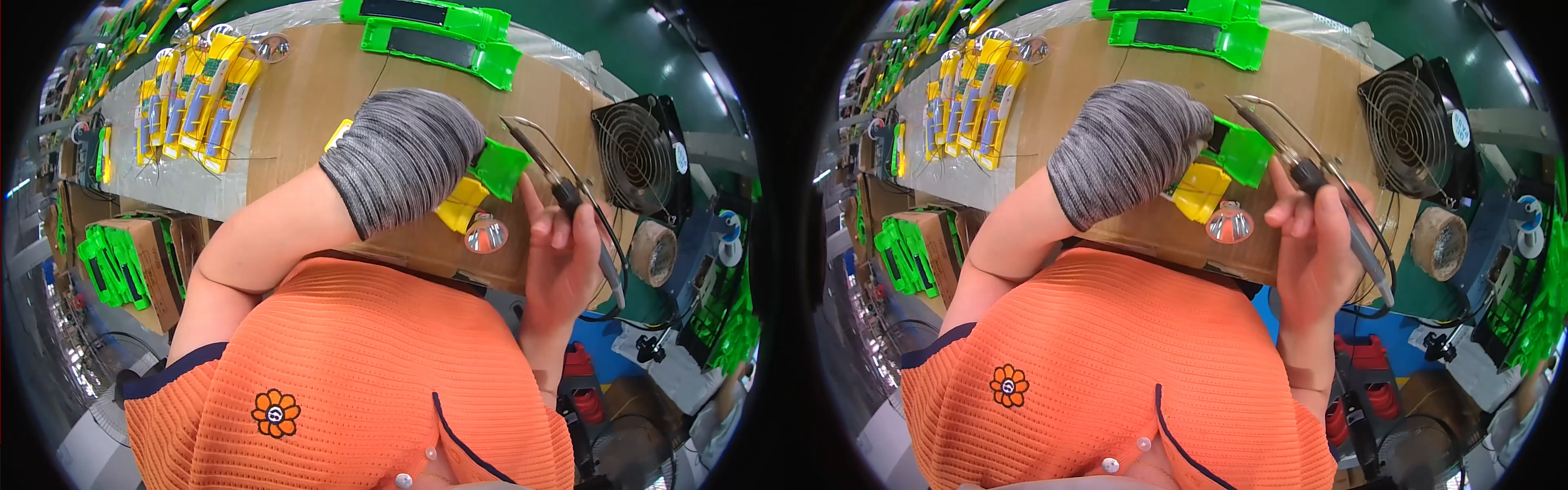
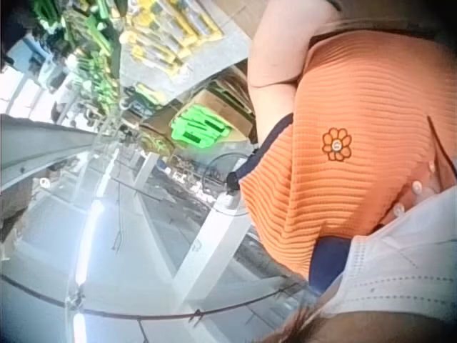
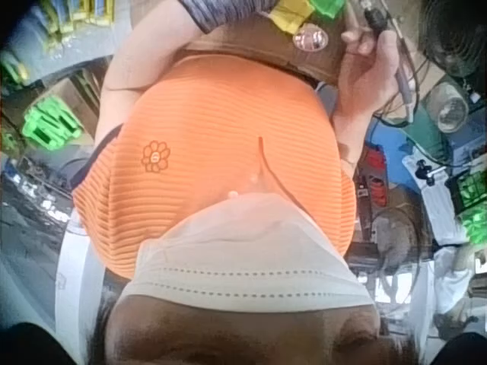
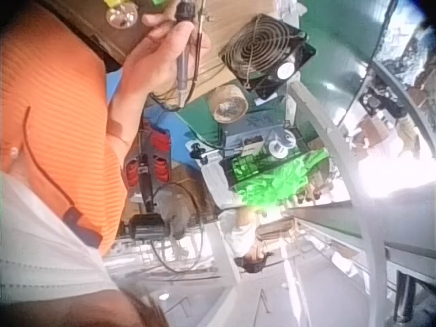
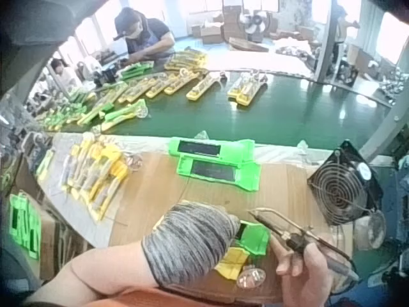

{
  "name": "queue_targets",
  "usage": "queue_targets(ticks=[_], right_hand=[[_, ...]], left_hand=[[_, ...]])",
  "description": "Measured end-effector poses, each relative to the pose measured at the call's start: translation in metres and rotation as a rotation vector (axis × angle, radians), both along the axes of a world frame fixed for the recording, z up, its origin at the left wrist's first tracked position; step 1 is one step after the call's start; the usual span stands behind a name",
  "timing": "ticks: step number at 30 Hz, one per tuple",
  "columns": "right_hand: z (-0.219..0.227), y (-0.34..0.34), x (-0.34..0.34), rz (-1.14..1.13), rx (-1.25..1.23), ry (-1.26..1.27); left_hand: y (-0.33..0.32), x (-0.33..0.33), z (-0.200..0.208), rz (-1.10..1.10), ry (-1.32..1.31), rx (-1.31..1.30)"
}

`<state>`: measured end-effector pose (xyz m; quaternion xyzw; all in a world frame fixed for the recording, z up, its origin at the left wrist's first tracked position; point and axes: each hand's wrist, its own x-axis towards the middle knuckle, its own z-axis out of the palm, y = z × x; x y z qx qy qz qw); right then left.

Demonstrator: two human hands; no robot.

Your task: Soldering wires and electronic components to assemble light fixtures.

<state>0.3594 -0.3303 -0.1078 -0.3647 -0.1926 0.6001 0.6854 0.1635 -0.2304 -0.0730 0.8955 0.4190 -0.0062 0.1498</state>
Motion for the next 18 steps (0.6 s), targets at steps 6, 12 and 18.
queue_targets(ticks=[6, 12, 18], right_hand=[[-0.01, 0.014, -0.005, 0.014, 0.03, -0.086], [-0.011, -0.005, 0.003, -0.045, 0.075, -0.072], [-0.006, -0.027, 0.005, -0.087, 0.077, -0.19]], left_hand=[[-0.004, -0.003, 0.0, 0.139, 0.038, 0.008], [-0.016, -0.014, -0.005, 0.11, -0.098, 0.126], [-0.01, -0.072, 0.017, 0.191, -0.088, 0.365]])
